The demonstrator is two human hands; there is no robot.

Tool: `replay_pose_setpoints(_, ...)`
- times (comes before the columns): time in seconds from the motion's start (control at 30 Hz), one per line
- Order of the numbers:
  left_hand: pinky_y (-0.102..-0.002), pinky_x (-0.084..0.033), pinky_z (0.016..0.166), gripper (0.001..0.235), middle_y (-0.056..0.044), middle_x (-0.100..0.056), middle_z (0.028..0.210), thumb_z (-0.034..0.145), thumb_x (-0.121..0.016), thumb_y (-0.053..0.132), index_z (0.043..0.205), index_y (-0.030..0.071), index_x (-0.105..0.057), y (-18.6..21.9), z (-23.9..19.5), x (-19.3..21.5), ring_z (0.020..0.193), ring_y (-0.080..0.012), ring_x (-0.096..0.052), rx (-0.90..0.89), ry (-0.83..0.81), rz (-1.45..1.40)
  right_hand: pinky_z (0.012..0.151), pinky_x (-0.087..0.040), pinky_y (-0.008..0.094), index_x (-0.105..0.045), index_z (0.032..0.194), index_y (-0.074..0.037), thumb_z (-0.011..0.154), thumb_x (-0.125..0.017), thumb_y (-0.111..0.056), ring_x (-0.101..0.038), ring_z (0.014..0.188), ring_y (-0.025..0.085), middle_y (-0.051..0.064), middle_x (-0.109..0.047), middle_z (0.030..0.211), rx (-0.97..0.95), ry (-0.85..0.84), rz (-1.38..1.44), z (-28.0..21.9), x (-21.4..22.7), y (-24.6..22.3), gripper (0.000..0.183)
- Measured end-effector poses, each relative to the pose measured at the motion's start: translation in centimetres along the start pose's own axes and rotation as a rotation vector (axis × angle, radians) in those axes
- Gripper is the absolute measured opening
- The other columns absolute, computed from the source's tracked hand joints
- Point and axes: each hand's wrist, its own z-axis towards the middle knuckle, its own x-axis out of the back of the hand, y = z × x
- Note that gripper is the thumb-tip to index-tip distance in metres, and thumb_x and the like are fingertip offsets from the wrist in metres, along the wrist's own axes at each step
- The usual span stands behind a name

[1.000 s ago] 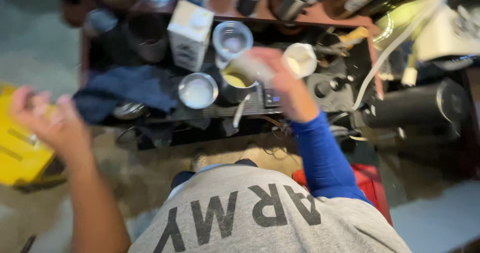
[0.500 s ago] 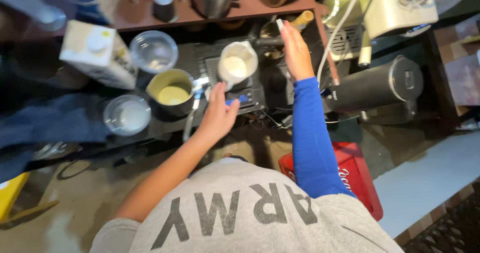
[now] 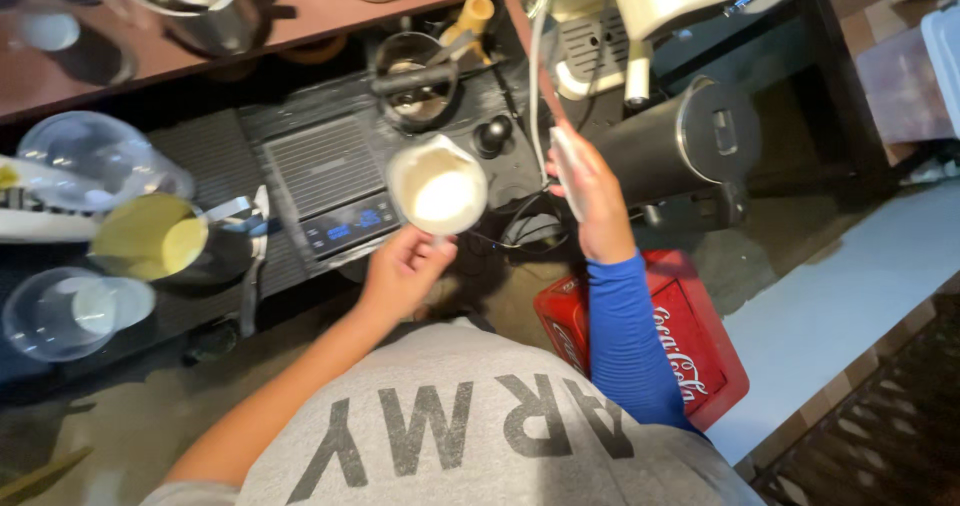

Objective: The person froths a white liquid in a metal pitcher using a handheld frother, then pours hot water into a green liquid in another pitcher and froths it. They scoop a dark substance into a plastic cup and place it in a cooler.

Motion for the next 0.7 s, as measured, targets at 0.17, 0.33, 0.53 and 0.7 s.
replay_pose_setpoints(0.17,-0.018,-0.054,0.071,0.014,-0.002,-0.075,0.095,0.093,-0.074,0.009,0.103,0.001,-0.069,-3.3,1.8,-7.4,0.08,-0.0024,-0.067,0.069,-0.099,-0.235,0.109,-0.047,0.038,-0.052,0.155,-0.008,0.107,-0.059,-0.027,-0.06,0.123,0.029,0.015,-0.061,0.131,0.265,0.067,-0.711,0.6,0.9,2.9,0.051)
replay_pose_setpoints(0.33,-0.018,-0.048,0.065,0.016,-0.001,-0.074,0.082,0.092,-0.077,0.01,0.102,-0.001,-0.071,-6.1,3.4,-10.7,0.072,-0.0016,-0.062,0.097,-0.067,-0.126,0.104,-0.045,0.043,-0.055,0.148,-0.009,0.097,-0.071,-0.035,-0.057,0.118,0.037,0.02,-0.058,0.126,0.241,0.097,-0.856,1.8,-1.6,3.8,0.06)
replay_pose_setpoints(0.53,-0.018,-0.049,0.065,0.012,0.004,-0.071,0.08,0.092,-0.074,0.01,0.098,0.0,-0.071,-8.2,4.0,-11.4,0.073,0.0007,-0.06,0.016,-0.044,-0.05,0.102,-0.043,0.051,-0.053,0.149,-0.012,0.089,-0.073,-0.042,-0.051,0.121,0.042,0.023,-0.052,0.131,0.215,0.089,-0.975,1.4,-4.2,3.6,0.07)
replay_pose_setpoints(0.7,-0.025,-0.043,0.059,0.016,0.001,-0.061,0.073,0.09,-0.077,0.008,0.084,-0.001,-0.065,-10.4,3.6,-11.5,0.068,-0.0041,-0.052,0.017,0.008,0.029,0.106,-0.035,0.055,-0.048,0.154,-0.014,0.093,-0.069,-0.045,-0.044,0.13,0.042,0.025,-0.048,0.141,0.23,0.079,-1.057,-0.3,-5.0,4.4,0.071)
